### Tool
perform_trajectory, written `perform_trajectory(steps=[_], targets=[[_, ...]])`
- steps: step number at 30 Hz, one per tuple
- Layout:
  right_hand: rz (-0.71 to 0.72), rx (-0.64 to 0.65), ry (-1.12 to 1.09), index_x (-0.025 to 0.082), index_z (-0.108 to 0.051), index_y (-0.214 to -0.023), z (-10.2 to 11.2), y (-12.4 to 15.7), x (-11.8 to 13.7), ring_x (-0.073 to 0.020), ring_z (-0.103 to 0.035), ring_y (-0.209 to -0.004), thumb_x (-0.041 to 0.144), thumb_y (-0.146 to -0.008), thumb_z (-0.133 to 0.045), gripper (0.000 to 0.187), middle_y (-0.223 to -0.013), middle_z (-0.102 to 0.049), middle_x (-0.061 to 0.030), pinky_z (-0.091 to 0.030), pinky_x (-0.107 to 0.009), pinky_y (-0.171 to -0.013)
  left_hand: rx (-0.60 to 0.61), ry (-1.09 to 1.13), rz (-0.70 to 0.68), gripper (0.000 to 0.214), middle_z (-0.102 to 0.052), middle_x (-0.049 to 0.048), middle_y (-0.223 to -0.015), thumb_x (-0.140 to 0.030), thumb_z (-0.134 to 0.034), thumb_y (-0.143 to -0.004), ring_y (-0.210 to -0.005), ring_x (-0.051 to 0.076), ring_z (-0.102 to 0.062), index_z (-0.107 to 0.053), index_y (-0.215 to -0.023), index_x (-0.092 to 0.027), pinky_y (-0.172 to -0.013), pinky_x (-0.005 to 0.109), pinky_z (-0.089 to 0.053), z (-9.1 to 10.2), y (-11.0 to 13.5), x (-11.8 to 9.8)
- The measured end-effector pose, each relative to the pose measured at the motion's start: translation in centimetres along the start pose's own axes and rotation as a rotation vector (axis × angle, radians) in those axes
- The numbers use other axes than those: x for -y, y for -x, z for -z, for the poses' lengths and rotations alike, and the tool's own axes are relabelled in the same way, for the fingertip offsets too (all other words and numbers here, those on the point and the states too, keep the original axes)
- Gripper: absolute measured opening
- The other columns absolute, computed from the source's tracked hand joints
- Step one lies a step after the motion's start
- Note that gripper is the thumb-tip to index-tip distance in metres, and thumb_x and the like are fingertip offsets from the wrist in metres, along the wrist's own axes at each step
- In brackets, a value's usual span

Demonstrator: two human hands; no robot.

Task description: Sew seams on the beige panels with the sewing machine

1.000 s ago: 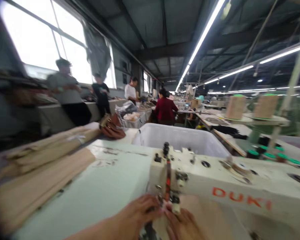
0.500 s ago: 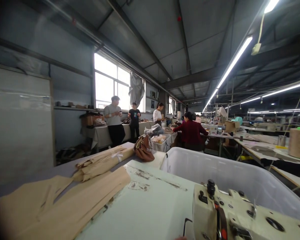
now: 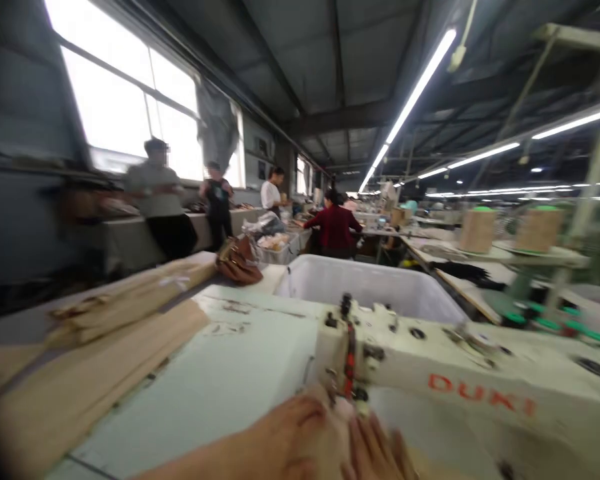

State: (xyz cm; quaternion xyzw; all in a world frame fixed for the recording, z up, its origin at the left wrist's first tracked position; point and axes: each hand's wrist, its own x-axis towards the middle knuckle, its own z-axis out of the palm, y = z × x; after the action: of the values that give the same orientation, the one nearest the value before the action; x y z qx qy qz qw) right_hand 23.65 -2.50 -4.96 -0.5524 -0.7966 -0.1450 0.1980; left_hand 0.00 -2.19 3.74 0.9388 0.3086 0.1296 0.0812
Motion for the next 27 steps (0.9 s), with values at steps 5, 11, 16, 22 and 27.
perform_trajectory(steps=[5, 11, 16, 22, 27], targets=[[0.114, 0.169, -0.018, 0.014, -0.041, -0.149, 3.1, 3.6, 0.1, -0.0283, -0.043, -0.137, 0.033, -0.102, -0.039, 0.05, -0.151, -0.04, -0.0103, -0.041, -0.053, -0.111, 0.012, 0.132, -0.033, 0.052, -0.049, 0.0139, -0.143, -0.027, -0.057, -0.091, -0.135, 0.031, -0.042, -0.046, -0.14, -0.015, -0.116, 0.05, -0.032, -2.7, -0.9, 0.2], [0.132, 0.261, -0.182, 0.021, -0.027, -0.155, 5.4, 2.1, -0.6, -0.0233, -0.031, -0.144, 0.026, -0.103, -0.039, 0.053, -0.155, -0.035, -0.0061, -0.027, -0.052, -0.12, -0.033, 0.084, -0.048, 0.054, -0.049, 0.0083, -0.145, -0.031, -0.057, -0.093, -0.135, 0.028, -0.042, -0.041, -0.144, -0.023, -0.116, 0.046, -0.035, -3.1, -0.7, 0.4], [0.161, 0.373, -0.241, 0.023, -0.022, -0.156, 5.7, 1.2, -1.6, -0.0237, -0.029, -0.145, 0.029, -0.104, -0.039, 0.055, -0.157, -0.032, -0.0037, -0.019, -0.058, -0.12, -0.082, 0.05, -0.033, 0.054, -0.04, 0.0123, -0.152, -0.031, -0.06, -0.091, -0.14, 0.031, -0.038, -0.044, -0.142, -0.021, -0.115, 0.046, -0.037, -4.4, -0.7, 0.3], [0.162, 0.371, -0.296, 0.03, -0.026, -0.155, 5.9, 0.8, -2.6, -0.0186, -0.033, -0.143, 0.035, -0.106, -0.037, 0.051, -0.152, -0.04, -0.0005, -0.016, -0.053, -0.122, -0.046, 0.052, -0.005, 0.061, -0.038, 0.0176, -0.153, -0.037, -0.062, -0.09, -0.14, 0.036, -0.038, -0.042, -0.144, -0.018, -0.111, 0.051, -0.041, -5.3, -0.2, 0.6], [0.163, 0.349, -0.295, 0.031, -0.024, -0.155, 5.5, 1.0, -2.7, -0.0173, -0.033, -0.143, 0.036, -0.106, -0.037, 0.051, -0.153, -0.039, 0.0022, -0.016, -0.051, -0.123, -0.034, 0.068, -0.007, 0.066, -0.037, 0.0155, -0.155, -0.044, -0.065, -0.089, -0.141, 0.035, -0.038, -0.041, -0.146, -0.021, -0.113, 0.051, -0.039, -5.3, -0.1, 1.2]])
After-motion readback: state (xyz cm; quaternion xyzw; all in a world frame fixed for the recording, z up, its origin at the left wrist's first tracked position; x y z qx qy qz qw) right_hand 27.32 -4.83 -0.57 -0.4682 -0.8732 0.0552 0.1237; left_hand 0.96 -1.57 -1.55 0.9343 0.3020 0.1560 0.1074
